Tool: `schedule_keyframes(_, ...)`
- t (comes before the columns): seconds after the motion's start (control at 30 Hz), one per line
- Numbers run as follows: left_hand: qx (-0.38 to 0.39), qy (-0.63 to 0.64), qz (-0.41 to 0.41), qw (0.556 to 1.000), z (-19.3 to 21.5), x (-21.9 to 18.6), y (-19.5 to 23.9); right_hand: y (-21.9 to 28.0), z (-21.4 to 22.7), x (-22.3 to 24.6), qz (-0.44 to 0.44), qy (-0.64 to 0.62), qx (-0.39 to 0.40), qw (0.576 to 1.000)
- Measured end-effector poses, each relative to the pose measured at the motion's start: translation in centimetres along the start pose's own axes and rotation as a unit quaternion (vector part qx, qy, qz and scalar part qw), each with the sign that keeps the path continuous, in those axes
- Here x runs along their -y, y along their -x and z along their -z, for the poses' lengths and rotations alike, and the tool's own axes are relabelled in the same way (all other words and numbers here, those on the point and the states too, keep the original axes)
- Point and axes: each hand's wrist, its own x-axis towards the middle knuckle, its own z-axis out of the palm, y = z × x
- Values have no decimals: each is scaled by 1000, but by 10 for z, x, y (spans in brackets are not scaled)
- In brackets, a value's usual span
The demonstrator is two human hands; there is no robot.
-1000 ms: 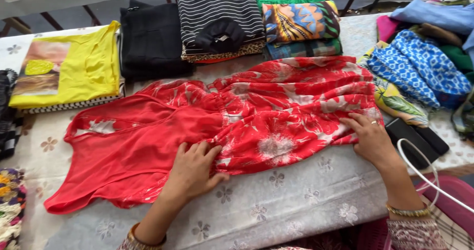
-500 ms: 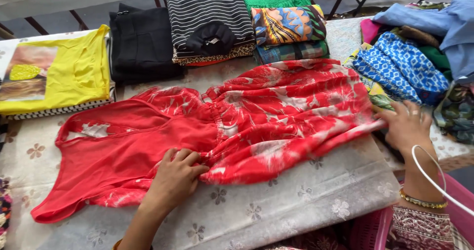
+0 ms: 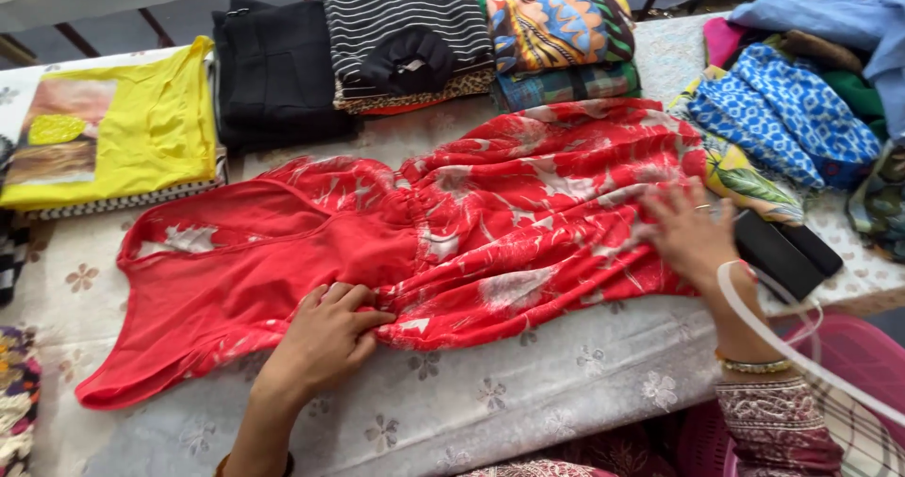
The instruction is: The person folds a colorful patterned scarf on a table, then picks up a red and white patterned top and begins to fold it. The person works on a table covered with a floral tablecloth, surrounded by stacks of other folded clothes.
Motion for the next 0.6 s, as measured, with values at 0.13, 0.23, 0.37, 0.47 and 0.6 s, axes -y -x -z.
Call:
schedule_keyframes(0.13, 48, -20, 75, 996, 6, -15, -9, -7, -16, 13, 10, 30, -66, 997)
schedule_keyframes(0.23, -33, -72, 55, 995, -10, -14, -15, -5, -14, 56, 139, -53, -80, 986)
schedule_keyframes(0.37, -96, -95, 55, 989, -19, -17, -20, -25, 4, 78, 202, -47, -56, 977)
schedule_keyframes(0.47, -128, -106, 70, 984, -14, -30, -36, -67, 22, 73, 182, -36, -85, 979)
schedule_keyframes(0.6, -204, -94, 19, 974, -15, -39, -84, -137, 27, 79, 180, -96, -149, 968)
